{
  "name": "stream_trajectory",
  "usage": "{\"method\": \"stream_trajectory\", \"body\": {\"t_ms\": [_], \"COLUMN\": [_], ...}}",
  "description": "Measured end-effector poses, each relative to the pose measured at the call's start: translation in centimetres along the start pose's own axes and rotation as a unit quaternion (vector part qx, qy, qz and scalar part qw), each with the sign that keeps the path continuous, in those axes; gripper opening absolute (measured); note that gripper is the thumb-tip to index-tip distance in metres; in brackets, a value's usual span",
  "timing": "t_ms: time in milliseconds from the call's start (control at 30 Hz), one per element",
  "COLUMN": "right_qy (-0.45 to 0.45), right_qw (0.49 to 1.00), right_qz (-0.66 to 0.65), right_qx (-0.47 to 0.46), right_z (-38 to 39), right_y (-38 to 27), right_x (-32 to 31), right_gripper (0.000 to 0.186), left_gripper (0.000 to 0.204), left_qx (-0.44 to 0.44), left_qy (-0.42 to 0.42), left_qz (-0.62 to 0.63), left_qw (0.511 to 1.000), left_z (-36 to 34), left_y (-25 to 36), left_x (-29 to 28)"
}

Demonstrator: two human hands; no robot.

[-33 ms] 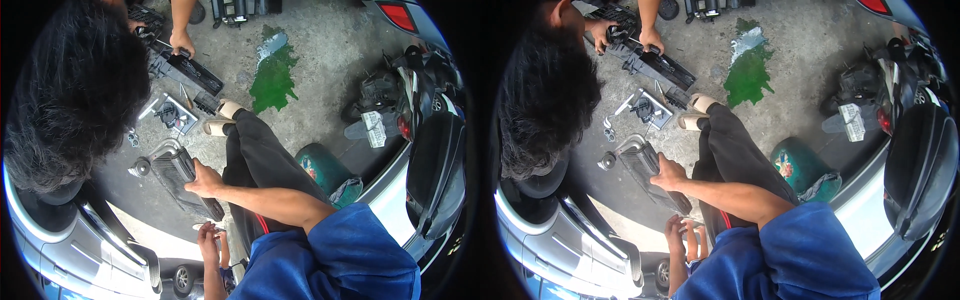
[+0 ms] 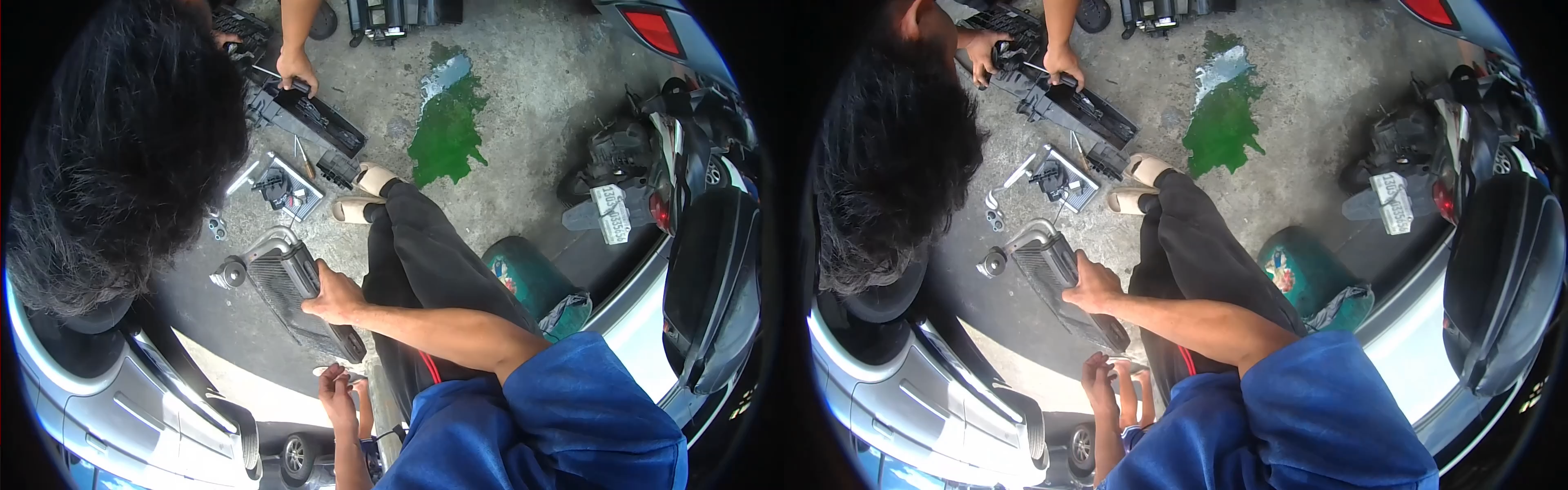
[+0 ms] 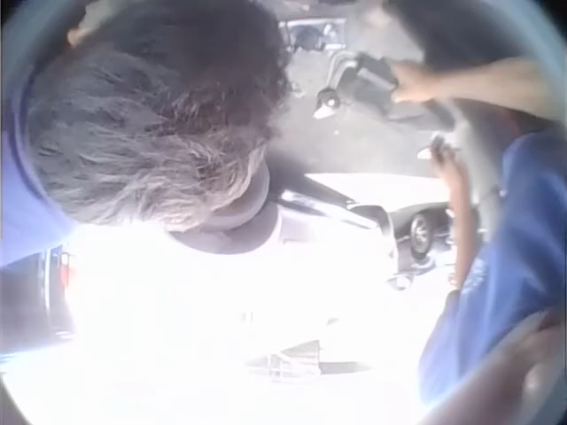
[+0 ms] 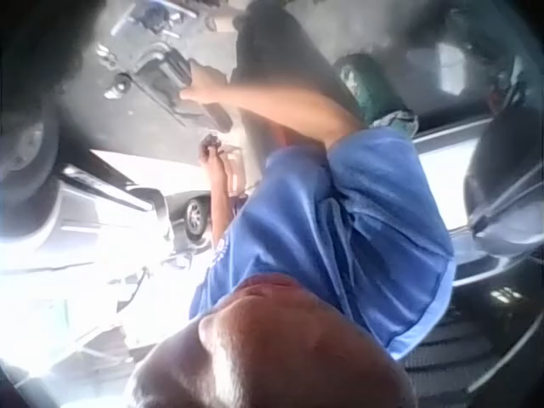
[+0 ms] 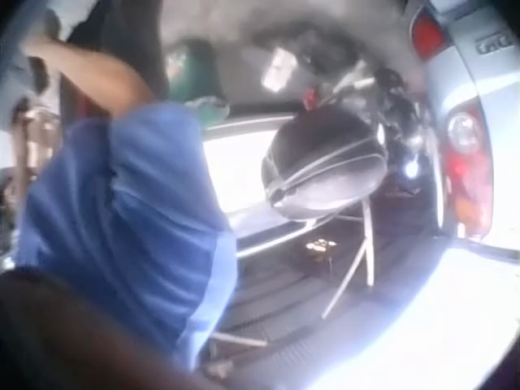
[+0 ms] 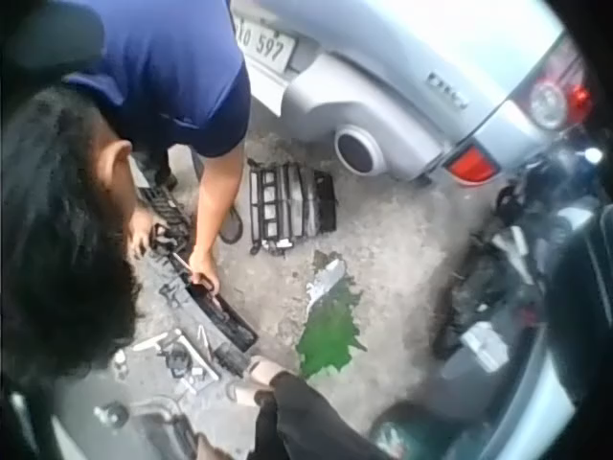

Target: Servicing an automotive AC evaporator housing by removing the old core and inspecting the expansion valve.

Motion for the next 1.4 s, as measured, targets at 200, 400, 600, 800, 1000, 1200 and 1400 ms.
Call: {"method": "stream_trajectory", "body": {"t_ms": [200,400,600,800,1000,1200,1400], "right_qy": [0.057,0.086,0.104,0.118,0.036,-0.129,-0.101], "right_qw": [0.998,0.992,0.972,0.962,0.948,0.909,0.945], "right_qz": [0.027,0.094,0.188,0.218,0.273,0.365,0.268], "right_qx": [-0.006,-0.016,-0.093,-0.115,-0.156,-0.155,-0.155], "right_z": [-1.8,-6.2,-10.4,-12.5,-15.6,-17.4,-14.4], "right_y": [2.0,3.3,4.9,8.6,12.5,13.1,6.9], "right_x": [0.5,1.5,1.6,0.2,-2.8,-7.3,-22.0], "right_gripper": [0.058,0.051,0.051,0.054,0.062,0.056,0.025], "left_gripper": [0.024,0.055,0.055,0.042,0.023,0.034,0.033], "left_qx": [0.361,0.380,0.203,0.132,0.095,0.090,0.131], "left_qy": [0.151,0.166,0.014,-0.171,-0.162,-0.107,-0.046], "left_qz": [-0.262,-0.639,-0.711,-0.459,-0.355,-0.301,-0.247], "left_qw": [0.882,0.647,0.673,0.862,0.916,0.943,0.959], "left_z": [1.2,-5.5,-17.5,-22.0,-24.9,-27.7,-28.8], "left_y": [14.4,27.3,24.0,20.5,14.7,8.6,6.4], "left_x": [-1.6,0.0,-0.1,-0.8,-1.1,1.8,2.1]}}
Point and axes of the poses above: each hand's wrist, its own z-axis away from the middle knuckle, its own x-axis out of the palm, y = z × x, the point moved 4 cm from there along -z, towards the middle knuckle, and after that the axes turned 15 degrees about -y, right-handed, at the moved point
